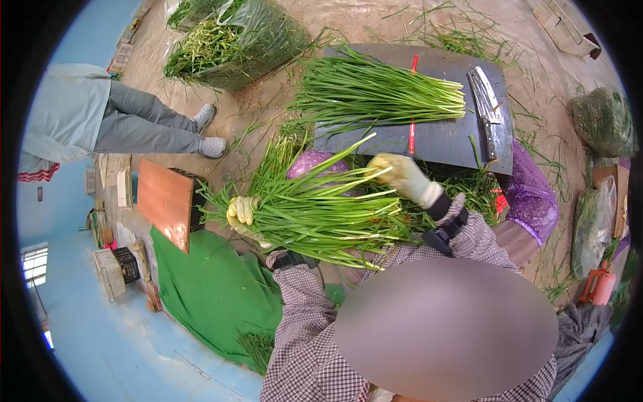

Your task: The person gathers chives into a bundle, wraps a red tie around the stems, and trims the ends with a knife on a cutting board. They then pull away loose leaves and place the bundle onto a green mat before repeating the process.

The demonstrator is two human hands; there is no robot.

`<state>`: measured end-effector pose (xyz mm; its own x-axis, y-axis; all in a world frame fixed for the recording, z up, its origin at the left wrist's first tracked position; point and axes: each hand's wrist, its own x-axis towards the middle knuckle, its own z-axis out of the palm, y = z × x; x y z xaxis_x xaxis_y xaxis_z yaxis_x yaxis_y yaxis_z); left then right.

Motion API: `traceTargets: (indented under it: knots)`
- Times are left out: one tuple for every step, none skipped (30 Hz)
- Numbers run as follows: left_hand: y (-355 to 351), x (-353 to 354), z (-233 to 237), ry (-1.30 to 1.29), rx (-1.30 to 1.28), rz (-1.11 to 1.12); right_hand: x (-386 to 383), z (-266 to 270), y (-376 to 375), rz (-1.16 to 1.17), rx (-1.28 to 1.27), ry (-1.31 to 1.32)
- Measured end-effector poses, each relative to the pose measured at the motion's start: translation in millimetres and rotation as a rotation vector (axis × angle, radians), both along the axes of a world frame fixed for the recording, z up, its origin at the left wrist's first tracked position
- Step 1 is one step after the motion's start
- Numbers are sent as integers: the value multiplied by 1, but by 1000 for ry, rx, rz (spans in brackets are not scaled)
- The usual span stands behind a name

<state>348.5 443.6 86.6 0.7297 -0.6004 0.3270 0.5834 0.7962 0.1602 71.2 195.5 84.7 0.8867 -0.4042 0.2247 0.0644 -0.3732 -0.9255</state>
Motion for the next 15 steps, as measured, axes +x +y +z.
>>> traceTargets:
  knots:
    - [2,0,-2,10,7,15,-18,-10,-6,-52,-72,72]
    - [3,-1,-5,20,12,32,-39,-28,-16,-33,-368,51]
    - [6,0,-9,28,18,50,-68,-48,-17,-103,-286,397]
    - [8,1,-11,3,16,24,-92,-60,-19,6,-519,805]
    - [10,4,-13,-23,12,-1,-109,-86,-25,198,-464,1318]
    - [10,7,-14,-51,12,-29,-117,-64,-23,300,-397,1442]
    - [7,7,-11,-33,-8,-27,-124,-48,-15,143,-453,1265]
    - [1,2,-7,-15,-29,-26,-116,-31,-16,-14,-439,1075]
    - [-6,-3,-2,3,-50,-26,-102,-14,-14,-166,-419,881]
    - [-13,-9,6,43,-57,8,-85,2,-21,-249,-393,769]
    - [-16,-13,10,60,-44,7,-64,17,-31,-329,-368,652]
    - [-19,-14,15,73,-34,10,-46,35,-39,-424,-416,539]
    - [-22,-13,20,85,-28,17,-25,52,-48,-515,-463,419]
    - [-22,-11,23,55,-1,-3,-3,69,-59,-492,-532,264]
    - [-23,-8,23,34,-16,-30,22,83,-69,-467,-601,108]
